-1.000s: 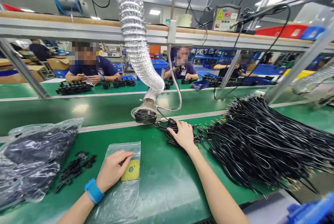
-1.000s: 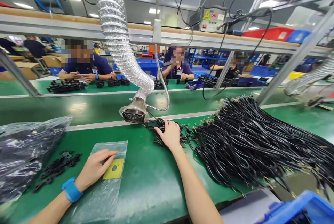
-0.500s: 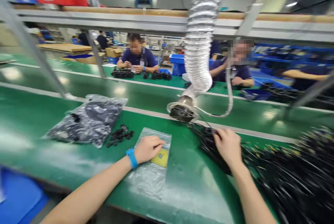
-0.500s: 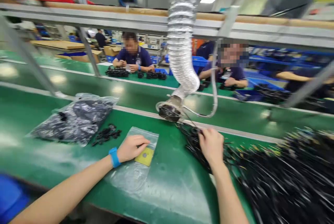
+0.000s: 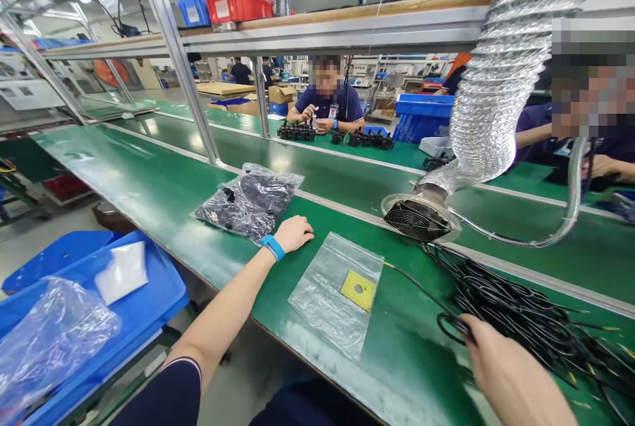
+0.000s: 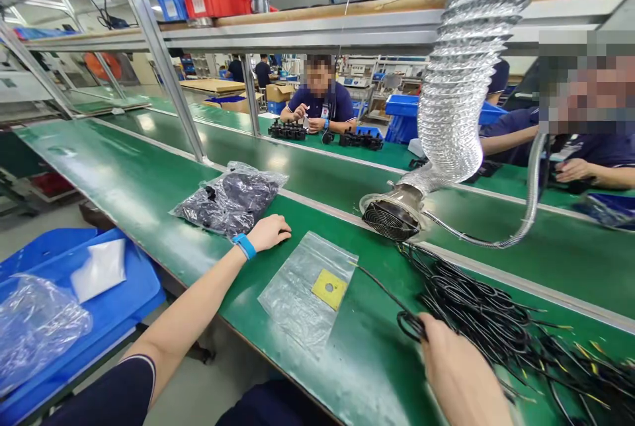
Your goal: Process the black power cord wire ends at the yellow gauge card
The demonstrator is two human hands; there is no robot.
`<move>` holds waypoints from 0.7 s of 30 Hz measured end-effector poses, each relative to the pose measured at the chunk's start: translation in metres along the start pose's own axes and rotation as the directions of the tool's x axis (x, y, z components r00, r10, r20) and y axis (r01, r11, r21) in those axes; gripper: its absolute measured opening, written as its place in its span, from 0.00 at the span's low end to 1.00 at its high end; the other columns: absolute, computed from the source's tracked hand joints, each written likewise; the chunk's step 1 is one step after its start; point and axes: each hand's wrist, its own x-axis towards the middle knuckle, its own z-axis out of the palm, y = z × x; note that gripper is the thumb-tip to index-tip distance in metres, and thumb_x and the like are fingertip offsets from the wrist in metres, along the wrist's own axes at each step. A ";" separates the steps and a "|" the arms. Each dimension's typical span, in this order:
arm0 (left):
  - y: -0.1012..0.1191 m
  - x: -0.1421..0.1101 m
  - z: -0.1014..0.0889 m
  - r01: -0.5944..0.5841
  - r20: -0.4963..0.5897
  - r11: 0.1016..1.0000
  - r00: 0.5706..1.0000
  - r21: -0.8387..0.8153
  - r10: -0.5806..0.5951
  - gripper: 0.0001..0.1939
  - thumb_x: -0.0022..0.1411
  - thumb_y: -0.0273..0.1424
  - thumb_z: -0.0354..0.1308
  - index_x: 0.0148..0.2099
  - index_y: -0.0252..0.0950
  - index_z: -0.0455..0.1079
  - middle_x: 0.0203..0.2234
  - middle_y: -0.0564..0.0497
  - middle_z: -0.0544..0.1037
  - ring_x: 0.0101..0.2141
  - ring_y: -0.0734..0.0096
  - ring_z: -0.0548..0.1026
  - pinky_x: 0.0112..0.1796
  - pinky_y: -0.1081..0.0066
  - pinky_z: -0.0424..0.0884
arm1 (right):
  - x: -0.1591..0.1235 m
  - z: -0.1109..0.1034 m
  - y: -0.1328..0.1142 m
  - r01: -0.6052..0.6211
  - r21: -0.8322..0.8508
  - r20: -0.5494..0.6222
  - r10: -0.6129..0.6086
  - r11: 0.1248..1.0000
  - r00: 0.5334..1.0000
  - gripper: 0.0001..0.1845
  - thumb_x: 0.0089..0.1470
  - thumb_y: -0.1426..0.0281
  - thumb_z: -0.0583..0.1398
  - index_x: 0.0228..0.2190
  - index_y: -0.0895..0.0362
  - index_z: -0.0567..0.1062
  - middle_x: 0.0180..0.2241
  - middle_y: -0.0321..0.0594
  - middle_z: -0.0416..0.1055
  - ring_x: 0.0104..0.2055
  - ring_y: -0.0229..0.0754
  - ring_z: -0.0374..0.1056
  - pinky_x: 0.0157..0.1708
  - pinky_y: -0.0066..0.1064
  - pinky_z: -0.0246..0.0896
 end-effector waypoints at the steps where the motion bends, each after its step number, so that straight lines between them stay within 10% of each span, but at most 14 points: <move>1: -0.003 0.000 0.002 -0.005 0.005 1.000 1.000 -0.007 0.005 0.06 0.60 0.31 0.60 0.33 0.38 0.78 0.31 0.47 0.76 0.38 0.63 0.74 0.38 0.70 0.70 | -0.003 0.002 -0.008 0.048 -0.012 0.017 -0.047 0.999 0.999 0.16 0.59 0.66 0.47 0.37 0.55 0.73 0.26 0.44 0.73 0.22 0.46 0.65 0.25 0.37 0.57; 8: -0.003 0.010 0.003 -0.003 -0.064 0.995 0.998 -0.100 -0.003 0.06 0.60 0.30 0.58 0.32 0.37 0.75 0.31 0.48 0.75 0.36 0.65 0.73 0.38 0.70 0.69 | -0.008 -0.005 -0.025 -0.064 -0.145 0.126 0.083 0.987 0.989 0.25 0.59 0.51 0.48 0.39 0.56 0.73 0.36 0.51 0.73 0.40 0.56 0.68 0.41 0.48 0.61; 12: 0.018 0.031 0.004 -0.032 -0.113 0.975 0.994 -0.221 0.007 0.06 0.62 0.30 0.57 0.39 0.36 0.74 0.31 0.48 0.76 0.34 0.67 0.73 0.38 0.70 0.69 | 0.018 0.002 -0.041 -0.133 0.027 0.161 0.127 0.991 0.979 0.27 0.59 0.52 0.51 0.48 0.60 0.72 0.43 0.54 0.71 0.43 0.54 0.67 0.42 0.44 0.63; 21: 0.059 0.037 0.045 -0.044 -0.118 0.788 0.992 -0.614 -0.037 0.11 0.61 0.27 0.56 0.44 0.35 0.77 0.28 0.52 0.71 0.25 0.76 0.69 0.31 0.73 0.69 | 0.056 0.023 -0.073 -0.283 0.408 0.225 0.205 0.868 0.953 0.18 0.65 0.62 0.47 0.34 0.53 0.73 0.33 0.41 0.75 0.34 0.45 0.71 0.34 0.35 0.65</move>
